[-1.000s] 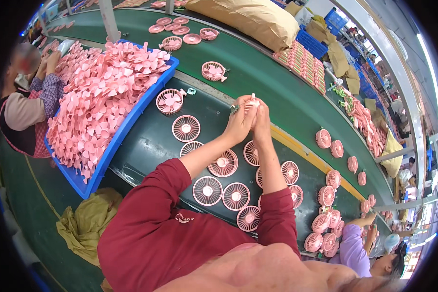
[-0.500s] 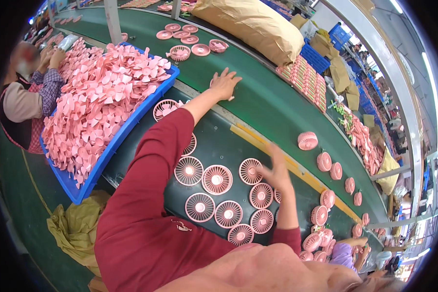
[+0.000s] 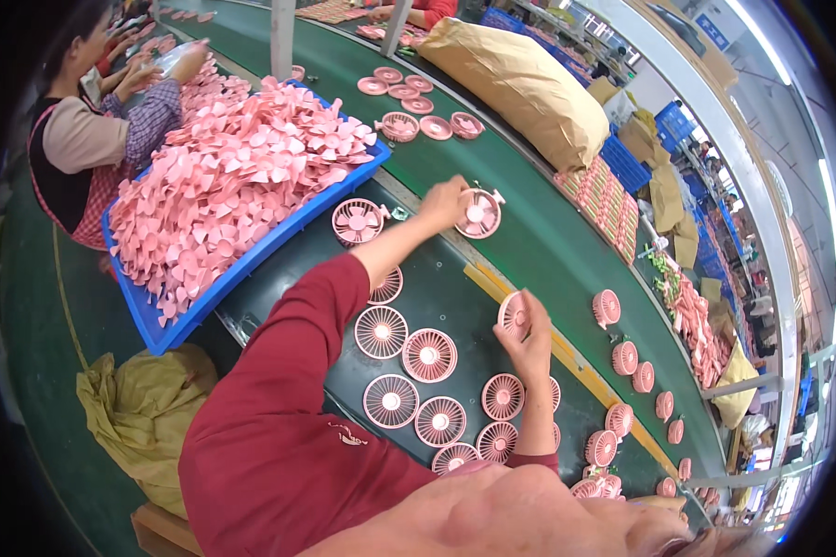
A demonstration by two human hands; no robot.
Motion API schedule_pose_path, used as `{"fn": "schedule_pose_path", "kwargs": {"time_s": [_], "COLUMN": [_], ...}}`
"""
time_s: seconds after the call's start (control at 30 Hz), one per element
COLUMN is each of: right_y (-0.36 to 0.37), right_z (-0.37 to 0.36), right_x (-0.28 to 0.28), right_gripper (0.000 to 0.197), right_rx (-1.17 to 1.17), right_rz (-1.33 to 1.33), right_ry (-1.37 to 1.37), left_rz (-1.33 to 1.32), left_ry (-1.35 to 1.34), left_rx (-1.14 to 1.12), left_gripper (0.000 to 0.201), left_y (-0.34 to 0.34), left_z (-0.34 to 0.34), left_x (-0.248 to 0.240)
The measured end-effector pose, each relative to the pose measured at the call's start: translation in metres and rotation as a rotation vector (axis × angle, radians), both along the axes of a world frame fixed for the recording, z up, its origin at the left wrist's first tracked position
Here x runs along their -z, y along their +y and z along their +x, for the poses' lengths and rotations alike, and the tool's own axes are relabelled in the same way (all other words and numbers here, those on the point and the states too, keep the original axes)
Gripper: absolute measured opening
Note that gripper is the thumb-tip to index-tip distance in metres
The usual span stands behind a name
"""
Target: The person assembles mini electric fans by fitting and pressing fan covers around the fan motor assemblies by hand, and arranges the fan parts along the assembly line.
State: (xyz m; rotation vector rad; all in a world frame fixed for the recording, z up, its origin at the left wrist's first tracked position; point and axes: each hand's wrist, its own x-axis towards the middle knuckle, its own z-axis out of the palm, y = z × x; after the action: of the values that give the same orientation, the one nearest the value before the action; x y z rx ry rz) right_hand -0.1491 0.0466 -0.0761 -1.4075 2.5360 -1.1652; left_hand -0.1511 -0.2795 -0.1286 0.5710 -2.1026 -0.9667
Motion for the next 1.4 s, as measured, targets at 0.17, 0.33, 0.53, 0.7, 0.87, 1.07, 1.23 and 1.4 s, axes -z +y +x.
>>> {"fn": "schedule_pose_path", "kwargs": {"time_s": [0.17, 0.33, 0.53, 0.7, 0.87, 1.07, 1.23, 1.4], "right_y": [-0.046, -0.062, -0.063, -0.071, -0.093, -0.091, -0.092, -0.079], "right_z": [0.015, 0.024, 0.034, 0.024, 0.038, 0.041, 0.038, 0.030], "right_x": [-0.024, -0.019, -0.018, 0.007, 0.008, -0.006, 0.004, 0.011], "right_gripper": [0.083, 0.080, 0.072, 0.068, 0.069, 0.066, 0.066, 0.086], "right_rx": [0.032, 0.039, -0.028, 0.011, -0.025, -0.140, 0.011, -0.150], "right_rz": [-0.136, -0.108, -0.047, -0.191, -0.355, -0.617, -0.437, -0.314], "right_ry": [0.213, 0.366, 0.520, 0.252, -0.427, -1.119, -0.714, -0.009], "left_rz": [0.582, 1.319, 1.806, 1.659, 0.774, -0.063, 0.154, 1.100], "left_ry": [0.271, 0.402, 0.483, 0.556, 0.637, 0.661, 0.666, 0.706], "left_rx": [0.236, 0.660, 0.985, 0.795, 0.348, 0.115, 0.172, 0.488], "left_gripper": [0.033, 0.042, 0.048, 0.032, 0.024, 0.029, 0.026, 0.024], "left_y": [0.089, 0.135, 0.136, 0.153, 0.162, 0.161, 0.166, 0.165], "left_z": [0.037, 0.050, 0.064, 0.066, 0.074, 0.090, 0.079, 0.074], "left_x": [-0.003, -0.013, -0.020, -0.028, -0.028, -0.045, -0.034, -0.030]}}
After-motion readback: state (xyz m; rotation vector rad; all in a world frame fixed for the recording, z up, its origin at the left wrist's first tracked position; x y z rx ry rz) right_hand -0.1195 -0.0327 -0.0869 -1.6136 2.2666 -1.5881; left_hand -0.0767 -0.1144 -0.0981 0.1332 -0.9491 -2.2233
